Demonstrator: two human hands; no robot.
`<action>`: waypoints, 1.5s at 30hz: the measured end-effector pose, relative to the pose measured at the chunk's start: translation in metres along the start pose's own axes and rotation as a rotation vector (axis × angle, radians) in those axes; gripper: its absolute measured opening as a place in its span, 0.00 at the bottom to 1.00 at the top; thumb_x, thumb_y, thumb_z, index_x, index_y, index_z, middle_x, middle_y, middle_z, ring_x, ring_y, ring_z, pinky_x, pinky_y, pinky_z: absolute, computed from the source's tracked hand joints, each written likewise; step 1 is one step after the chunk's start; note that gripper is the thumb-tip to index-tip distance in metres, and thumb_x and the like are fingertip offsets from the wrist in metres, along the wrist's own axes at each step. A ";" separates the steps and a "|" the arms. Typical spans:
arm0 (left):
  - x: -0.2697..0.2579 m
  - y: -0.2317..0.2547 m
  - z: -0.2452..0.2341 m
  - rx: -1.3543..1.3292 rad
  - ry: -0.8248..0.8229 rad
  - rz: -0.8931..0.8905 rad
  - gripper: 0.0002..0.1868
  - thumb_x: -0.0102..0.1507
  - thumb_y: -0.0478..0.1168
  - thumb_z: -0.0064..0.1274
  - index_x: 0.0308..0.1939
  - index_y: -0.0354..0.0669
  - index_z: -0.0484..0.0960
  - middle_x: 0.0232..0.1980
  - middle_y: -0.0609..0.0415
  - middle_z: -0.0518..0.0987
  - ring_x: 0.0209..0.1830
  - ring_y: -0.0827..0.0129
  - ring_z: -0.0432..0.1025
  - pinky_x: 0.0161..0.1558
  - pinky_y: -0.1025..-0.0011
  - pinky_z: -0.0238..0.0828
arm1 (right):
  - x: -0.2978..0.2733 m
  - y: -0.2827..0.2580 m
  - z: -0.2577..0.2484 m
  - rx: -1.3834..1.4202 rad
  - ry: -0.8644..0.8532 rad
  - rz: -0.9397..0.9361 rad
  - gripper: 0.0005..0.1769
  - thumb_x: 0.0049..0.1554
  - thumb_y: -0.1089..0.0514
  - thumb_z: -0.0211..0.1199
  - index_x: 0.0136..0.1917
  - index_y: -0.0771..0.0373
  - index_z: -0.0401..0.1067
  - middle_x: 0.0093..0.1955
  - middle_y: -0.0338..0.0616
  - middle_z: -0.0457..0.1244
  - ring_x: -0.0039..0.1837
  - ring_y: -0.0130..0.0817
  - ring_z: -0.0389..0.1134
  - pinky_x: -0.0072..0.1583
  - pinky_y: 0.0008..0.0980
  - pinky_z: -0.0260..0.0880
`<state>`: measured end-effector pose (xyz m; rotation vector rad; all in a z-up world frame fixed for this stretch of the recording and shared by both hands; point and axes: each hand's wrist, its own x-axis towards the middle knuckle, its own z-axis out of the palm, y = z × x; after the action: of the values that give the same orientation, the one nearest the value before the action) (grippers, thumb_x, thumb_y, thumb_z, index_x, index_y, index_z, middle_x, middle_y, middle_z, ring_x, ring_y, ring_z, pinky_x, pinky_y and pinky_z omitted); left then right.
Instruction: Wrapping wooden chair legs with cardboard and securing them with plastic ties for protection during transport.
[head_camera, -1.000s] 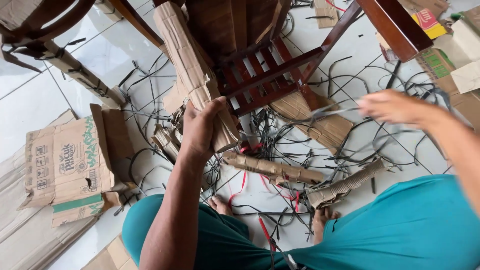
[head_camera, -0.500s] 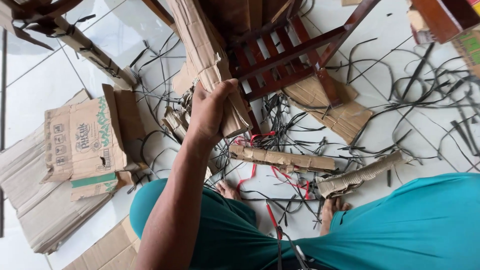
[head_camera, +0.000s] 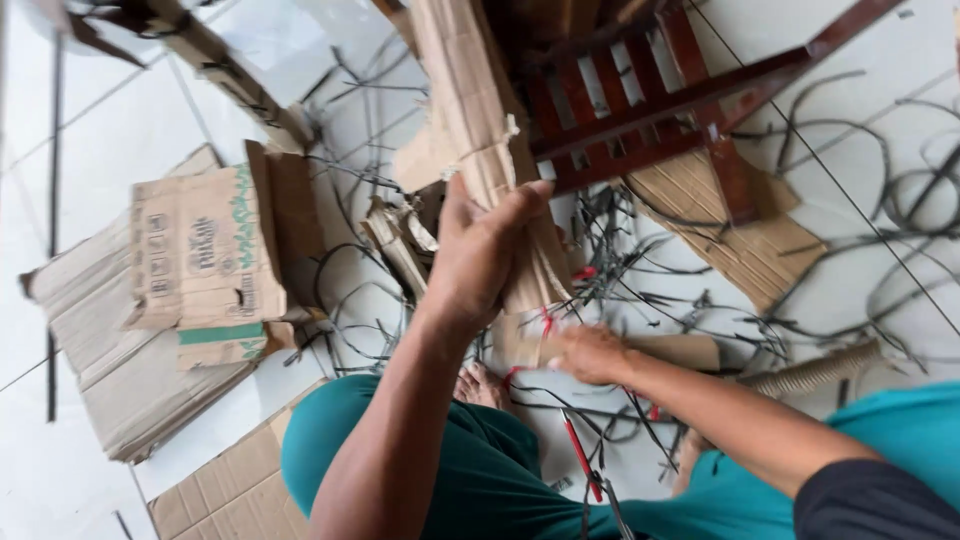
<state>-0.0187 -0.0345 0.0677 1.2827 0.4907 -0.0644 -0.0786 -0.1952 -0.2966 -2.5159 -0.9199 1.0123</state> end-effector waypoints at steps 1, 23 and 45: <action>-0.002 -0.001 -0.002 0.001 -0.016 -0.021 0.30 0.52 0.44 0.65 0.52 0.36 0.68 0.39 0.51 0.70 0.42 0.64 0.69 0.45 0.60 0.73 | 0.000 0.002 0.018 0.014 -0.007 0.021 0.29 0.61 0.37 0.57 0.70 0.50 0.70 0.65 0.47 0.66 0.68 0.48 0.68 0.68 0.49 0.67; 0.015 -0.018 -0.021 -0.042 -0.069 -0.016 0.27 0.56 0.39 0.64 0.50 0.39 0.64 0.31 0.43 0.77 0.27 0.55 0.80 0.30 0.56 0.84 | -0.069 0.175 -0.072 0.224 0.573 0.417 0.38 0.51 0.64 0.59 0.75 0.49 0.62 0.67 0.54 0.59 0.68 0.58 0.63 0.64 0.59 0.65; 0.017 -0.022 -0.024 0.024 -0.100 0.061 0.15 0.62 0.40 0.60 0.45 0.37 0.72 0.29 0.42 0.78 0.26 0.55 0.80 0.28 0.59 0.83 | -0.077 0.025 -0.046 0.680 0.253 -0.355 0.23 0.55 0.62 0.62 0.63 0.70 0.65 0.60 0.71 0.63 0.66 0.72 0.63 0.67 0.62 0.63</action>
<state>-0.0177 -0.0147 0.0369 1.3103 0.3659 -0.0835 -0.0776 -0.2648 -0.2355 -1.7840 -0.7448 0.7122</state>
